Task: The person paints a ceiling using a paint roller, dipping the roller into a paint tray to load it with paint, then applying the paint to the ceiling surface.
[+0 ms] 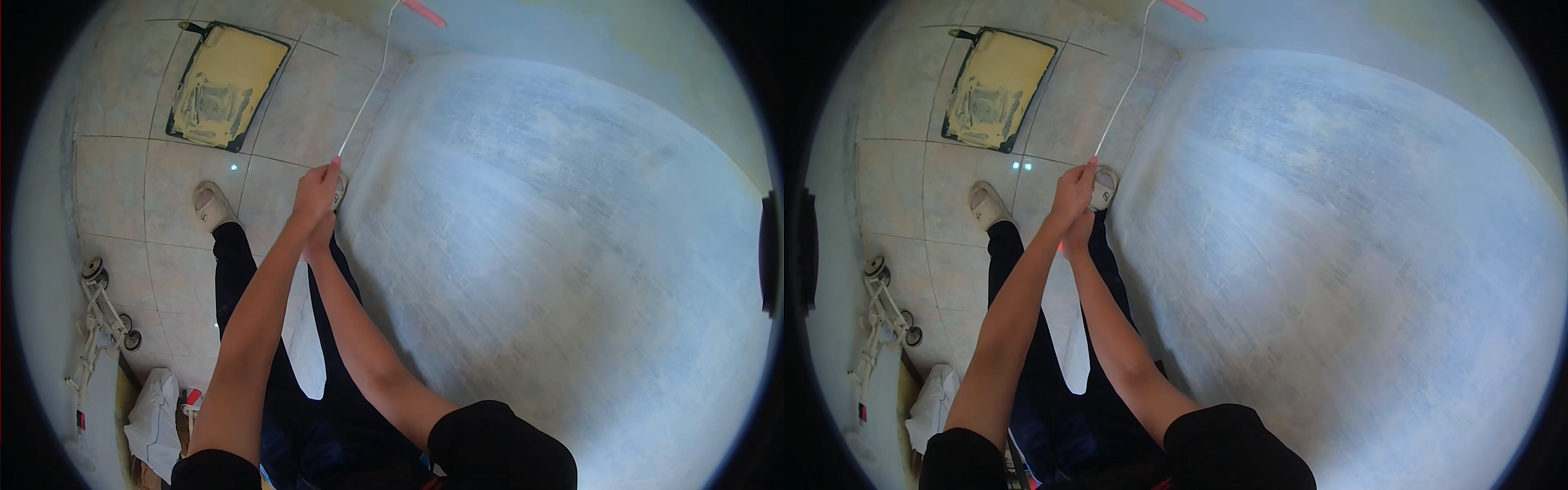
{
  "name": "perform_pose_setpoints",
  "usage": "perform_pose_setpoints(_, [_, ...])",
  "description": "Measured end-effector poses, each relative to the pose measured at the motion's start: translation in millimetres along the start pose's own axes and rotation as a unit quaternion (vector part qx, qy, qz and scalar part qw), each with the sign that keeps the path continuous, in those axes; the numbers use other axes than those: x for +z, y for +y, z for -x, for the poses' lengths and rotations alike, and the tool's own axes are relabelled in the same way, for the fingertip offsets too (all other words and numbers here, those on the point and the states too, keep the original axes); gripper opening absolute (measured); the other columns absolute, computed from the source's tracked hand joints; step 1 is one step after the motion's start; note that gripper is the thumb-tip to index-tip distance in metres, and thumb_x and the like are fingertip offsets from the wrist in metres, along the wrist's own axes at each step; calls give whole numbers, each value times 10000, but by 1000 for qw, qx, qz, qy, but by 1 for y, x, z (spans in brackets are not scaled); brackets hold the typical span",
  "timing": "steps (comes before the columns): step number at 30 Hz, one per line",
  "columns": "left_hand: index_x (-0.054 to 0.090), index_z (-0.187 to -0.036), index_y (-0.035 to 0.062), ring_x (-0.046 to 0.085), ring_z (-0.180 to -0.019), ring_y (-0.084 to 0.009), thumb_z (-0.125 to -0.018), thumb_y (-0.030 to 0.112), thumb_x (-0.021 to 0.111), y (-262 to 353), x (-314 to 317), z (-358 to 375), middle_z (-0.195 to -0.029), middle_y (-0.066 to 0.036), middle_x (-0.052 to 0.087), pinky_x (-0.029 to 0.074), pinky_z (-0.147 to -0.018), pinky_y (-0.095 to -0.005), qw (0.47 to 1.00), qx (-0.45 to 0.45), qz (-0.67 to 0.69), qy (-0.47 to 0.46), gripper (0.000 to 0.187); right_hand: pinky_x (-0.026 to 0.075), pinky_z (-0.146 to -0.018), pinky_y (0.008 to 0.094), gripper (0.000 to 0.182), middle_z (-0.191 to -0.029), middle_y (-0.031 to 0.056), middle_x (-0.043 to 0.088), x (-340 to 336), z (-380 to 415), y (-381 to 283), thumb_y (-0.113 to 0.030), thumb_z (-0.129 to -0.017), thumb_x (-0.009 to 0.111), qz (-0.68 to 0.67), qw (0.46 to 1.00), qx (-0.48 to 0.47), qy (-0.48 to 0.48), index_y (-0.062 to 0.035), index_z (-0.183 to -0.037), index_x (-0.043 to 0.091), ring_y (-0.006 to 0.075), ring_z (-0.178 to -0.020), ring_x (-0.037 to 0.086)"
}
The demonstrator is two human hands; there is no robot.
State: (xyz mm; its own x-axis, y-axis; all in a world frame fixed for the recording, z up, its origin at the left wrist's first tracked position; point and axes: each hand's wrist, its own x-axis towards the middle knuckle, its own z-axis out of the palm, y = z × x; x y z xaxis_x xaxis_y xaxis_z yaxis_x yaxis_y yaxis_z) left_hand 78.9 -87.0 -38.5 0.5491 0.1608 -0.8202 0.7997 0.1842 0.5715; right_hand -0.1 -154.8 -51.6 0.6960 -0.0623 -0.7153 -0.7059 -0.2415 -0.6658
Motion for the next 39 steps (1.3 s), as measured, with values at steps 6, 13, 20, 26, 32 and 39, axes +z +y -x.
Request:
perform_pose_setpoints(6, [555, -772, -47, 427, -574, -187, -1040, 461, 486, 31, 7, 73, -584, -111, 486, 399, -574, -365, 996, 74, 55, -1, 579, 485, -693, 328, 132, -881, 36, 674, -23, 68, -72, -115, -917, 659, 132, 975, -176, 31, 0, -981, 658, 131, -805, 637])
perform_pose_setpoints(13, [581, -800, -48, 476, -568, -288, -1042, 465, 467, 53, -10, 67, -604, -164, 526, 416, -590, -405, 993, 112, -13, 34, 579, 485, -689, 345, 169, -901, 24, 651, -15, 36, -43, -148, -950, 626, 38, 984, -172, 11, -26, -1066, 641, 149, -830, 633])
perform_pose_setpoints(20, [671, -911, -13, 656, -916, -452, -1020, 533, 419, -16, -20, -34, -905, -267, 684, 496, -811, -491, 989, 48, -107, 90, 611, 482, -684, 352, 205, -927, 29, 633, 30, -33, 26, -163, -970, 600, -140, 987, 60, -51, -26, -1122, 622, 157, -845, 627])
perform_pose_setpoints(26, [665, -888, -39, 656, -775, -384, -1020, 537, 442, -14, -27, -39, -767, -222, 665, 493, -753, -440, 991, 46, -97, 82, 631, 480, -692, 351, 221, -960, 46, 630, 37, -41, 25, -156, -983, 579, -163, 976, 139, -49, -17, -1152, 612, 134, -864, 617])
perform_pose_setpoints(32, [647, -884, -39, 636, -760, -432, -1022, 498, 462, 16, -13, 20, -787, -255, 657, 488, -726, -458, 996, 60, -25, 54, 584, 483, -705, 340, 253, -1005, 67, 666, -1, 4, -3, -159, -949, 635, 47, 996, -47, -61, -9, -1152, 622, 134, -895, 626])
perform_pose_setpoints(39, [591, -801, -34, 500, -581, -355, -1036, 420, 491, 49, 16, 94, -663, -198, 590, 430, -593, -425, 994, 106, 21, 31, 521, 484, -860, 308, 360, -1179, 40, 618, -53, 60, -44, -209, -967, 620, 30, 994, -104, -28, -16, -1266, 566, 120, -1041, 581])
